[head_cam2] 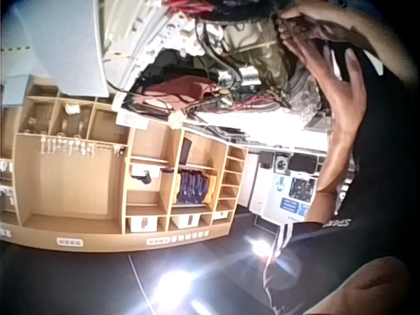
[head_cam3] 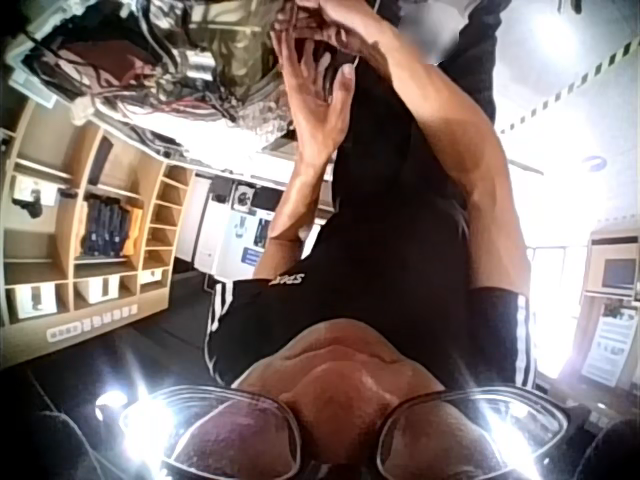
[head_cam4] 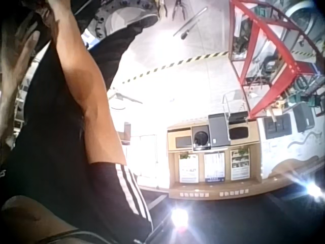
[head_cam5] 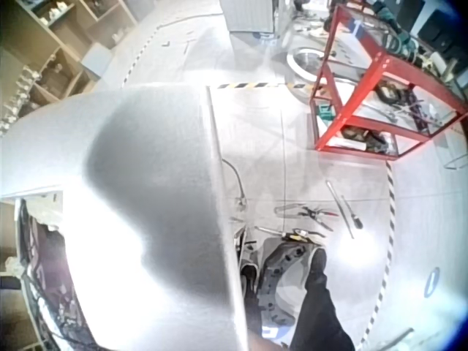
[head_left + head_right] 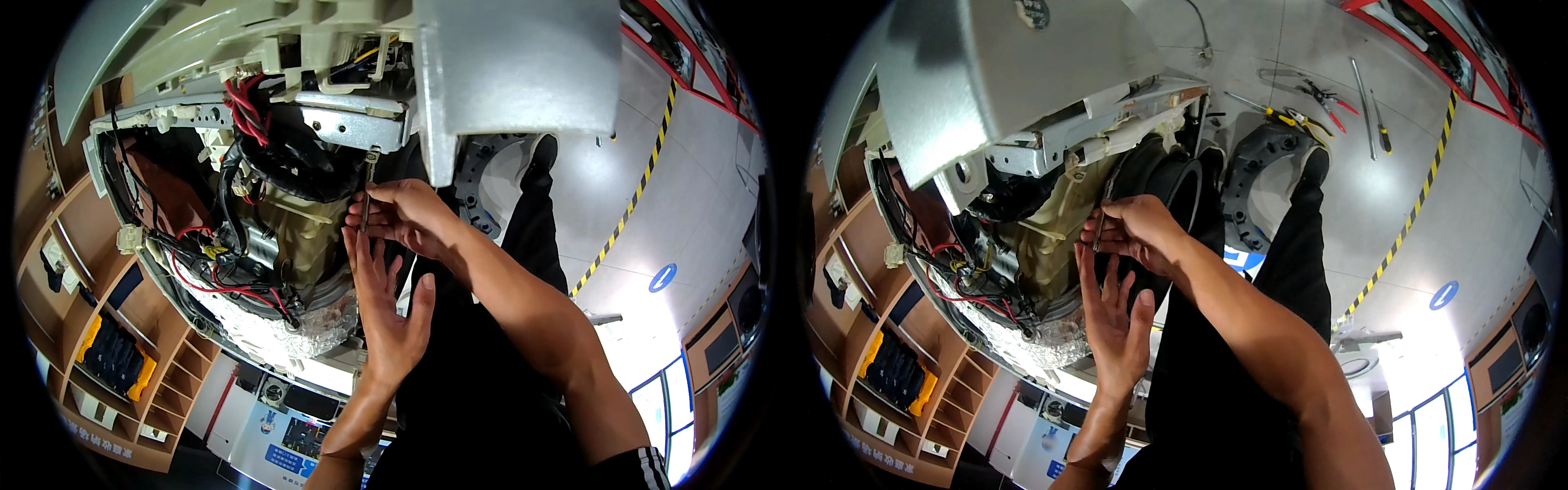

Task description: The person connects wires and adjusts small components inside a disassembled washing machine by hand.

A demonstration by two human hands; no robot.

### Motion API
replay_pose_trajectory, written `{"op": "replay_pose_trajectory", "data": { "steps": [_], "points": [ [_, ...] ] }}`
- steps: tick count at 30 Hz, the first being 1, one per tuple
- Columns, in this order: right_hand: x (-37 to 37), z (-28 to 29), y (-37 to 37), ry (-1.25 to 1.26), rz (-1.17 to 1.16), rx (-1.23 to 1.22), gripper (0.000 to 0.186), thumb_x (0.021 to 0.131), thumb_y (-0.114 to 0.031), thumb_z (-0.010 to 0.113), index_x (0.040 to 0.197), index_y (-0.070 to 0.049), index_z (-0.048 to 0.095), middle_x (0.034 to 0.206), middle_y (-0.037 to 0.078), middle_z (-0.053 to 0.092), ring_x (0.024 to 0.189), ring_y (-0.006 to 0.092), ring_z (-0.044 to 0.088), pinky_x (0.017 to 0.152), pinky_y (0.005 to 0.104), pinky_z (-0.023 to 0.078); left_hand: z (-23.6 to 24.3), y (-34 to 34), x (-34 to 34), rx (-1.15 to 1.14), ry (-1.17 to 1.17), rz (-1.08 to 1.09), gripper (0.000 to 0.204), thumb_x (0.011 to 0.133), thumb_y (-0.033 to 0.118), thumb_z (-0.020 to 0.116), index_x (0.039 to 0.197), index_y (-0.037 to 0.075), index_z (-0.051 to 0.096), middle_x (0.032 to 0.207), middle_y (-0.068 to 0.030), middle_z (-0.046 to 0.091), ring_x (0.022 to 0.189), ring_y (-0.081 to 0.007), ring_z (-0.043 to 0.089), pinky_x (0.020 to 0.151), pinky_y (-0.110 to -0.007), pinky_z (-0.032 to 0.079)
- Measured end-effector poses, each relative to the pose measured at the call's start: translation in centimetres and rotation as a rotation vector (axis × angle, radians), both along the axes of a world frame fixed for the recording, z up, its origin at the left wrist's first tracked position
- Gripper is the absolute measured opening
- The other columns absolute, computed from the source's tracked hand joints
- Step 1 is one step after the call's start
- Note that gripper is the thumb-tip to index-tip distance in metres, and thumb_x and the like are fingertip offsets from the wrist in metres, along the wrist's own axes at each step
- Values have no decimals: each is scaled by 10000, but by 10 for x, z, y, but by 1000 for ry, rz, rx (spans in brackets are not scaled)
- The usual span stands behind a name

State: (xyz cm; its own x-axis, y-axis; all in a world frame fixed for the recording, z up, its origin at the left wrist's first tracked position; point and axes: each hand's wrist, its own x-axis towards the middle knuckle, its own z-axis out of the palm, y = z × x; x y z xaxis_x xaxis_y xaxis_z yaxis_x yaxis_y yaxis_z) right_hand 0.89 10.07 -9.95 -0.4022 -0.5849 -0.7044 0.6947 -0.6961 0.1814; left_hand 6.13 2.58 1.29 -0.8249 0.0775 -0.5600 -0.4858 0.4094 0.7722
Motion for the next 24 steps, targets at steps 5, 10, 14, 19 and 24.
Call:
{"op": "replay_pose_trajectory", "data": {
  "steps": [5, 10, 14, 19, 24],
  "points": [
    [-8, 8, 1, 94, 231, 287, 233, 844, -213, 596, 838, 20, 588, 769, 91, 625, 674, 174, 635, 612, 297, 544, -4, -3, 1, -68, 40, -20, 788, 836, 54, 576, 1410, -14, 40, 1466, -171, 108, 1345, -299, 176, 1075, -414, 178],
    [-4, 1, -3, 179, 207, 438, 193, 782, -158, 672, 793, 28, 624, 711, 95, 630, 623, 162, 637, 529, 270, 532, -4, -7, 0, -173, 53, -114, 720, 820, 81, 591, 1368, -73, 148, 1457, -235, 68, 1342, -340, 172, 1041, -443, 259],
    [-3, -2, -13, 60, 99, 242, 196, 849, -131, 567, 910, 55, 577, 828, 134, 635, 754, 205, 646, 658, 306, 536, -3, -6, -1, -123, 63, -143, 697, 815, 86, 600, 1354, -72, 187, 1434, -237, 136, 1325, -335, 212, 1033, -435, 279],
    [-2, -4, -9, 61, -139, -61, 245, 903, -105, 435, 1023, 97, 506, 1007, 206, 605, 972, 284, 604, 839, 356, 488, -2, 2, 3, -1, 82, -39, 697, 835, 40, 566, 1380, -27, 136, 1396, -207, 244, 1298, -283, 277, 1050, -398, 233],
    [-2, 1, -9, 1, -154, -53, 268, 899, -102, 433, 1070, 93, 503, 1016, 194, 608, 964, 268, 603, 829, 344, 491, -1, 6, -2, 210, -73, 242, 722, 870, 40, 531, 1403, -9, 47, 1332, -201, 358, 1210, -246, 394, 1005, -349, 314]
  ]
}}
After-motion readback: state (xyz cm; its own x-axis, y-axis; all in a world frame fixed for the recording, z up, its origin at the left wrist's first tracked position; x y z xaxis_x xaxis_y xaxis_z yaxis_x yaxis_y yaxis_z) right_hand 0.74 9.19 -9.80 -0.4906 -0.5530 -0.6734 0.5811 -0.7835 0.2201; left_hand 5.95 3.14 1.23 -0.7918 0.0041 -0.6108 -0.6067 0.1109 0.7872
